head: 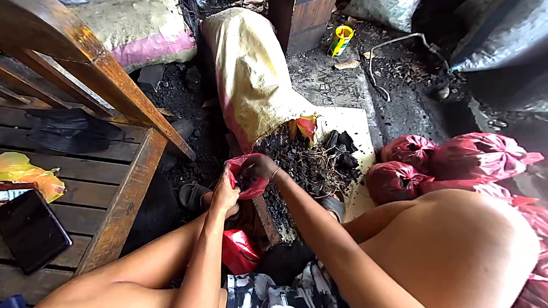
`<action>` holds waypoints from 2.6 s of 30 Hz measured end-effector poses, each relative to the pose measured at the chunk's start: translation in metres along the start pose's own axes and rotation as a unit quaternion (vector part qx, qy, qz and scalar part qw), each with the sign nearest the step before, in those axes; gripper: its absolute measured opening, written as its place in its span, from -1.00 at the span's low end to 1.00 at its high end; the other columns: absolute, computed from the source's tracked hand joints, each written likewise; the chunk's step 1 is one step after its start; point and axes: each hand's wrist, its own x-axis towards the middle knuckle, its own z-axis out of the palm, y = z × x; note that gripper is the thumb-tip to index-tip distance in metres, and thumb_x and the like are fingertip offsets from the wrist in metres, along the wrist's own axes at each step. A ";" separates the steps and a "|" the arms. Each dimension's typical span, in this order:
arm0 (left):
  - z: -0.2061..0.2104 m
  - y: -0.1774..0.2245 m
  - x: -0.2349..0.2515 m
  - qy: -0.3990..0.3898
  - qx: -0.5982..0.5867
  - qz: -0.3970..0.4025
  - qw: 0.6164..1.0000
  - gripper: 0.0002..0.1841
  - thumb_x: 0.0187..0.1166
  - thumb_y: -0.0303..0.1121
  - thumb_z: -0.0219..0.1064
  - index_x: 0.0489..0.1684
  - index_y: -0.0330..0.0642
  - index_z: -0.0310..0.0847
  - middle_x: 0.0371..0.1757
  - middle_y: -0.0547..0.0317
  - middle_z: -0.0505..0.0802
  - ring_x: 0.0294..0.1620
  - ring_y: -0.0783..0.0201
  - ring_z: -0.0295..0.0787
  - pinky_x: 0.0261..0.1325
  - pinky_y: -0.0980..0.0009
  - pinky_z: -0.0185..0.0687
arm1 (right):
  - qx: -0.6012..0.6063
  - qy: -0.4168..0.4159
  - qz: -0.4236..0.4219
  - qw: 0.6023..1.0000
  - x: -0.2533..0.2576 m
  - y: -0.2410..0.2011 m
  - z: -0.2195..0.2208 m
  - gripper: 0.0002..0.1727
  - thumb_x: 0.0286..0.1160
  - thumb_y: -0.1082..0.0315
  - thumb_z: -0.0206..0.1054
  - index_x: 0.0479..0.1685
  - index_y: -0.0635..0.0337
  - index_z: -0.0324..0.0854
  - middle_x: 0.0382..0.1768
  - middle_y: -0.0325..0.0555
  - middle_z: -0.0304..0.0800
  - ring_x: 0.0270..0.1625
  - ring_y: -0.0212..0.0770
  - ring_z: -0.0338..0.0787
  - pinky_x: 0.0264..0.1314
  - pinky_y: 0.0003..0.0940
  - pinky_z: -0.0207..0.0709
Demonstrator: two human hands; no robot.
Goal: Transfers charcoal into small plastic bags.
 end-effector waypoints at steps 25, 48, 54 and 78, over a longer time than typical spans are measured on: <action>-0.002 -0.002 -0.006 -0.139 -0.025 0.071 0.987 0.05 0.34 -0.54 0.49 0.94 -0.01 -0.10 0.80 -0.05 0.36 0.78 0.10 0.31 0.80 0.10 0.23 | -0.129 0.153 0.315 0.928 -0.035 0.132 -0.008 -0.58 0.57 0.20 0.33 0.39 -0.01 0.73 0.40 0.17 0.74 0.50 0.20 0.68 0.53 0.25 0.49; 0.005 -0.005 -0.001 -0.016 -0.016 0.008 1.000 0.01 0.36 -0.56 0.47 0.91 -0.19 -0.09 0.76 -0.23 0.40 0.76 -0.09 0.33 0.79 -0.05 0.18 | -0.025 0.128 0.010 0.991 -0.007 0.009 -0.002 -0.73 0.62 0.27 0.40 0.16 0.17 0.82 0.10 0.07 0.90 0.19 0.02 0.87 0.40 0.15 0.64; 0.011 0.000 0.010 -0.031 -0.013 0.002 0.999 0.01 0.38 -0.54 0.44 0.92 -0.17 -0.13 0.72 -0.28 0.44 0.71 -0.16 0.40 0.73 -0.12 0.27 | -0.058 0.222 0.367 0.902 -0.065 0.111 -0.061 -0.54 0.61 0.05 0.34 0.26 0.21 0.74 0.25 0.23 0.81 0.38 0.21 0.74 0.46 0.27 0.52; 0.008 -0.001 0.005 -0.037 -0.040 0.025 0.998 0.08 0.35 -0.52 0.50 0.95 0.00 -0.15 0.69 -0.23 0.50 0.66 -0.15 0.46 0.68 -0.16 0.35 | 0.183 0.294 0.027 0.938 -0.046 0.053 -0.043 -0.79 0.58 0.44 0.32 0.10 0.30 0.64 0.00 0.07 0.83 -0.07 -0.09 0.83 0.03 -0.03 0.75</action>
